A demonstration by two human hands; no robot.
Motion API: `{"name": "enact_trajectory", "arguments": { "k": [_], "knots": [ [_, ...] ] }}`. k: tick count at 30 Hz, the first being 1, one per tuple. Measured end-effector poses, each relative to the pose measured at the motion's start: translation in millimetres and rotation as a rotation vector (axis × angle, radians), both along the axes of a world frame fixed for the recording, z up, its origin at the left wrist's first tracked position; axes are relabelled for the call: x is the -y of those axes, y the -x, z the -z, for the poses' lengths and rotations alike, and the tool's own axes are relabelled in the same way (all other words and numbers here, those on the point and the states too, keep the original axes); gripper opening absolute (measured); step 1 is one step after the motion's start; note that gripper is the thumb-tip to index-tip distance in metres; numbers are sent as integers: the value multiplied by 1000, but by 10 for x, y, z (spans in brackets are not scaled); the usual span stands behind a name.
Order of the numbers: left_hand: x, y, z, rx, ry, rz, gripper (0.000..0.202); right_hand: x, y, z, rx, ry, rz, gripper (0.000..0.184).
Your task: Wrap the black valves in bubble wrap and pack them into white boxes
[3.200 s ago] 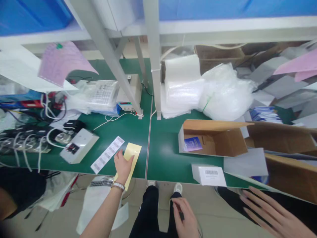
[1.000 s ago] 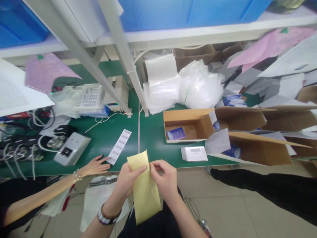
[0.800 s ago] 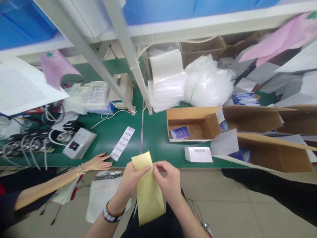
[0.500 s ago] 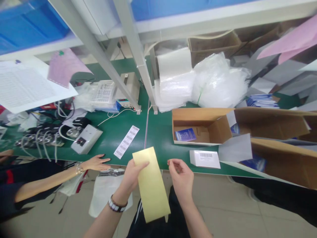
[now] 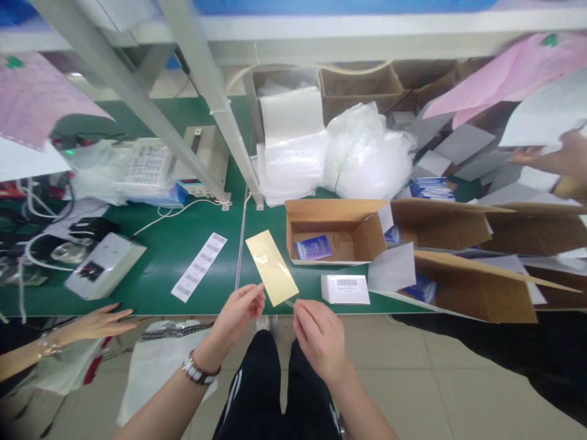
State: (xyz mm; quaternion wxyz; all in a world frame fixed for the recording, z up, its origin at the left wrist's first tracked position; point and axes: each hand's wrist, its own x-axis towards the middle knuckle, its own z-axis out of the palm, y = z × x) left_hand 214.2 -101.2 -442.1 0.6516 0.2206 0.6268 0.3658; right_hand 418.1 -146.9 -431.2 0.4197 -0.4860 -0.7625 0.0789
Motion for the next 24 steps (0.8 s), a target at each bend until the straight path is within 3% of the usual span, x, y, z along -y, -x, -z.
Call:
{"name": "enact_trajectory", "arguments": {
  "k": [3,6,11,13,15,18,21,24],
  "knots": [
    [183,-353,-309,242,85,149,46,3,-222,-90,150,-83,-127,39],
    [190,-571,-462,299,139,168,47,23,-404,-141,207,-76,-186,41],
    [148,-790,-405,247,146,219,37,44,-610,-143,236,-73,-264,38],
    [161,-871,-361,195,108,237,31,70,-662,-117,161,-44,-223,37],
    [180,-948,-336,145,57,254,28,107,-695,-83,-44,96,-46,33],
    [209,-1061,-324,116,-33,295,26,158,-724,-30,-494,511,206,15],
    [250,-1172,-282,104,-122,342,26,197,-768,34,-791,870,182,18],
    [294,-1256,-152,20,-194,422,23,250,-899,136,-887,955,241,23]
  ]
}}
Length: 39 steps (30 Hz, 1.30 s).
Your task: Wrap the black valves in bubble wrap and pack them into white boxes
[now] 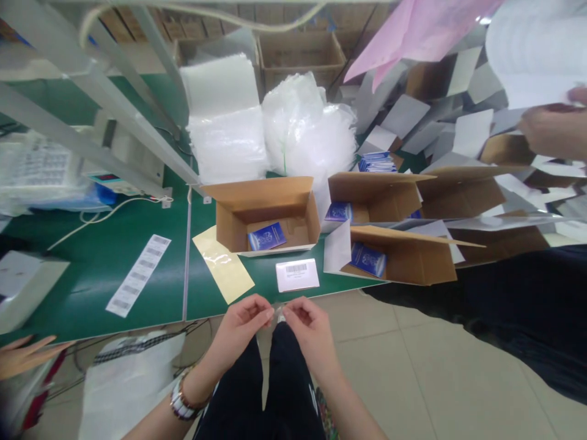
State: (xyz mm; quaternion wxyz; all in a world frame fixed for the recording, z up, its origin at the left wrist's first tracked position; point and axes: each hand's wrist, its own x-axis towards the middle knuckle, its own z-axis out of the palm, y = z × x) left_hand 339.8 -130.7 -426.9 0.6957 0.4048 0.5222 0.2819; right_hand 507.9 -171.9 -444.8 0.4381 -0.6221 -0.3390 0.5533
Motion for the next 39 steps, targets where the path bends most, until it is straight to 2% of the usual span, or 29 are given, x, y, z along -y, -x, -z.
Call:
{"name": "enact_trajectory", "arguments": {
  "k": [2,5,8,11,13,15,18,21,23,25,28,32,39],
  "knots": [
    [2,-36,140,-141,-164,2,17,41,-159,96,52,8,112,26],
    [-85,-96,397,-396,-598,40,11,61,-451,247,197,-10,202,28],
    [-268,-198,650,-556,-969,275,18,-26,-650,347,309,-110,123,24],
    [-446,-302,865,-605,-1125,506,23,-188,-668,405,310,-211,-17,21],
    [-515,-334,984,-584,-1154,564,21,-286,-624,454,296,-216,-103,21],
    [-540,-329,1085,-549,-1158,559,16,-346,-586,519,315,-206,-151,21],
    [-534,-287,1194,-510,-1180,547,11,-366,-590,616,336,-224,-156,21],
    [-517,-264,1250,-479,-1206,531,13,-351,-648,664,229,-231,-130,22],
    [-507,-276,1257,-461,-1208,485,12,-344,-690,662,127,-213,-121,22],
    [-496,-303,1243,-444,-1205,429,11,-343,-714,639,117,-228,-132,19],
    [-484,-344,1196,-418,-1186,371,13,-352,-701,591,283,-275,-195,14],
    [-479,-361,1146,-406,-1141,356,15,-387,-629,561,495,-302,-297,13],
    [-479,-346,1178,-392,-1164,360,17,-427,-560,598,657,-321,-348,12]
  ]
}}
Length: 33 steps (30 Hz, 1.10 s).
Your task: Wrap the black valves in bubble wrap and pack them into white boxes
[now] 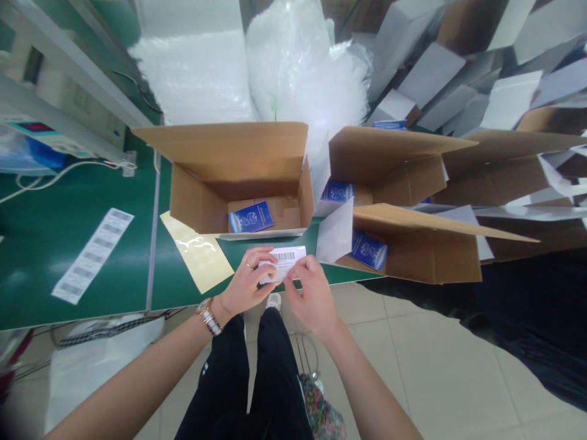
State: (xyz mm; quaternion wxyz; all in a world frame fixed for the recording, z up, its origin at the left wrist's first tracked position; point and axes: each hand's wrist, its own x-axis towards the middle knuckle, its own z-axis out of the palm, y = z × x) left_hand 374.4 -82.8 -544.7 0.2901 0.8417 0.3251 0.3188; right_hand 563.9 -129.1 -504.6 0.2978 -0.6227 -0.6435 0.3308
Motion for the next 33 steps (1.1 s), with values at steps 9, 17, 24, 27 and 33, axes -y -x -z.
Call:
{"name": "enact_trajectory", "arguments": {
  "k": [9,17,24,27,33],
  "knots": [
    [1,-4,19,37,-7,0,21,14,26,25,58,4,28,13],
    [4,-10,20,35,-9,-4,24,35,56,-35,153,53,95,6],
    [-1,-10,-1,31,14,-9,24,-31,17,88,241,105,248,39],
    [-6,-10,-11,34,21,-4,27,-61,-61,141,122,120,201,34],
    [-13,-6,-27,30,42,2,26,-100,-65,121,187,124,189,43]
  ]
}}
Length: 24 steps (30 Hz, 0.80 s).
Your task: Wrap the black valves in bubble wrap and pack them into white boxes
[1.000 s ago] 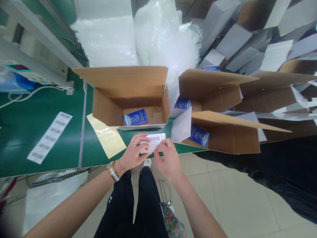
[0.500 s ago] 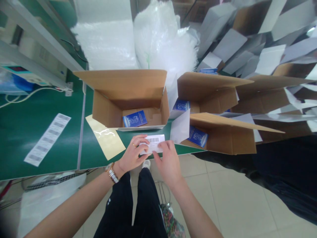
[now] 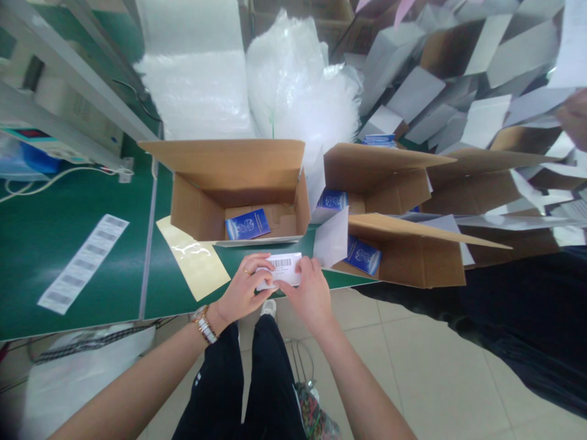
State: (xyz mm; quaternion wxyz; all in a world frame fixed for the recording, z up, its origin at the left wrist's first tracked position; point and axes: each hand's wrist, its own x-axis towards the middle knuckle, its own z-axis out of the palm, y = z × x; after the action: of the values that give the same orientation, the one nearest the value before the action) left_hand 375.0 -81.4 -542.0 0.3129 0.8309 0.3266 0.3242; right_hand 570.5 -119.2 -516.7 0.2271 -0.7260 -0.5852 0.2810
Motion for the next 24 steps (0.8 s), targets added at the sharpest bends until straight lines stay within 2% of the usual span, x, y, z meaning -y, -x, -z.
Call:
{"name": "enact_trajectory", "arguments": {
  "k": [3,6,9,14,21,24],
  "knots": [
    [0,5,4,-3,6,5,27,7,-25,-37,-25,-23,-40,29],
    [-1,9,16,-1,6,12,28,25,-111,-83,-136,-148,-182,9],
    [-3,8,22,0,-1,14,28,20,-153,-114,-223,-291,-316,12],
    [-3,7,8,-2,1,10,26,-53,-117,-101,-124,-416,-576,14],
    [-1,12,-1,-8,5,6,24,-50,-89,-31,33,-505,-759,18],
    [-5,17,-7,-23,14,10,24,-9,-129,33,130,-530,-777,22]
  ]
}}
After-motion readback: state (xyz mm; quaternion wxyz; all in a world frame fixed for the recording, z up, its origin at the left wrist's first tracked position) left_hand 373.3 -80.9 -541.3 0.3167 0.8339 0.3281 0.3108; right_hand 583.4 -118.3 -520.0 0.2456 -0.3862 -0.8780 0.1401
